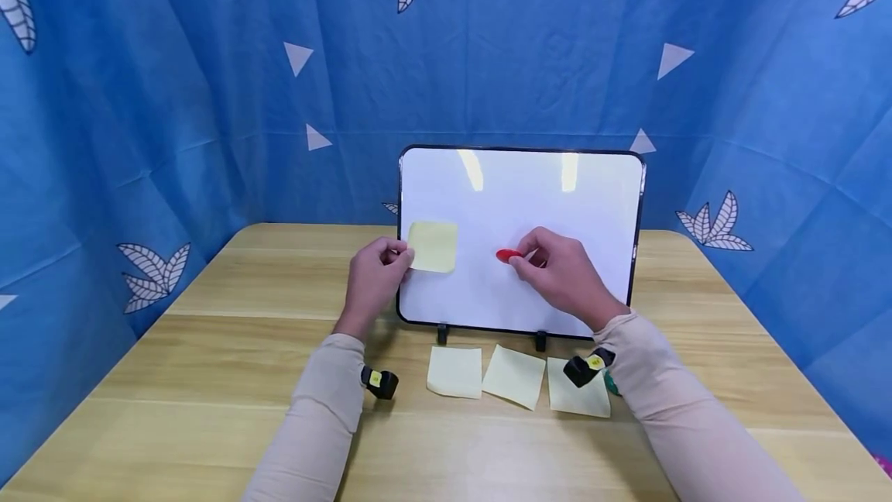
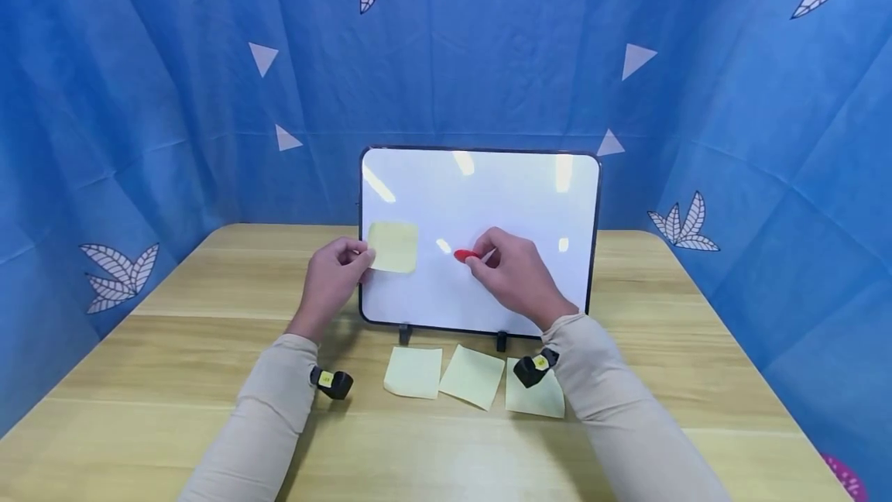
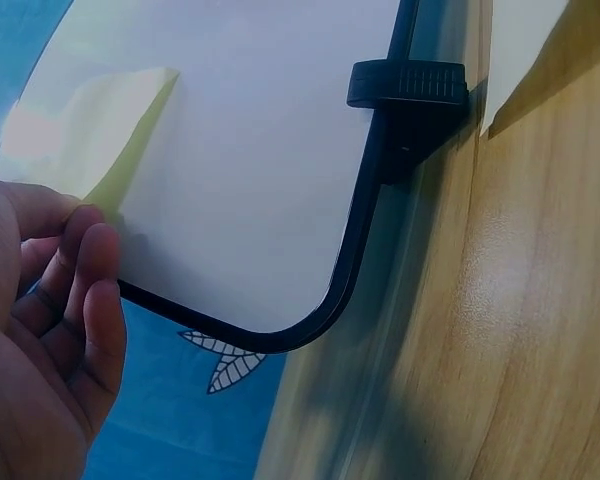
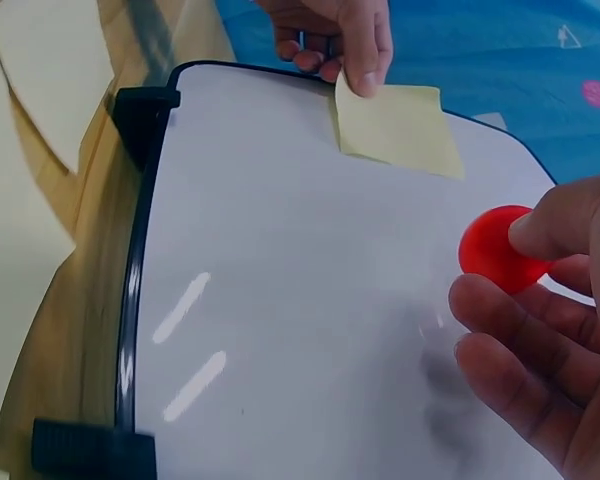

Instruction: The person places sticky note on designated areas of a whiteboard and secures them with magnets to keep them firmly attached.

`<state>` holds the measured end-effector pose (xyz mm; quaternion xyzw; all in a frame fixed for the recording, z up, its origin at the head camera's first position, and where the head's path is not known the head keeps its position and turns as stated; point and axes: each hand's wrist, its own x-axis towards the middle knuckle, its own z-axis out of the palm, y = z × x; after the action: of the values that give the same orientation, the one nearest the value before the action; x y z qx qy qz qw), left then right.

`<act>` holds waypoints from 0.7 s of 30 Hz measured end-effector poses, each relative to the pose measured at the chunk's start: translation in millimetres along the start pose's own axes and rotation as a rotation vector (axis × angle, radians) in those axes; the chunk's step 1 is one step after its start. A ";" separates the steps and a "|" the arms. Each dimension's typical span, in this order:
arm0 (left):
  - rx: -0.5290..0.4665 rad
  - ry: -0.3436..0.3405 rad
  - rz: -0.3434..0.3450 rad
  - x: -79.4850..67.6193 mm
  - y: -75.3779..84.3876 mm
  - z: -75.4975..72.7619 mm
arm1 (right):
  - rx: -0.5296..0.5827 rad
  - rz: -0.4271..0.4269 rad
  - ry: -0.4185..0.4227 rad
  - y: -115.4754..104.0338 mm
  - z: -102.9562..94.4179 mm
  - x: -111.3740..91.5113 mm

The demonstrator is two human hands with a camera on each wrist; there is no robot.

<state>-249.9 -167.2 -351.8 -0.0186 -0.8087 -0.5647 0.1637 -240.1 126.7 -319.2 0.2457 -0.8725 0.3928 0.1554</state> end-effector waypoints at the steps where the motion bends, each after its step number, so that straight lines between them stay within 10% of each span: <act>1: 0.003 0.002 -0.001 0.2 -0.3 0.3 | -0.004 0.000 0.002 -1.2 1.4 1.5; 21: 0.016 0.034 0.017 0.9 -1.0 -1.1 | 0.003 0.003 -0.022 -26.6 25.4 36.8</act>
<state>-250.7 -168.8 -352.1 -0.0146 -0.8101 -0.5570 0.1823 -258.0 80.9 -302.2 0.2490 -0.8739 0.3916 0.1450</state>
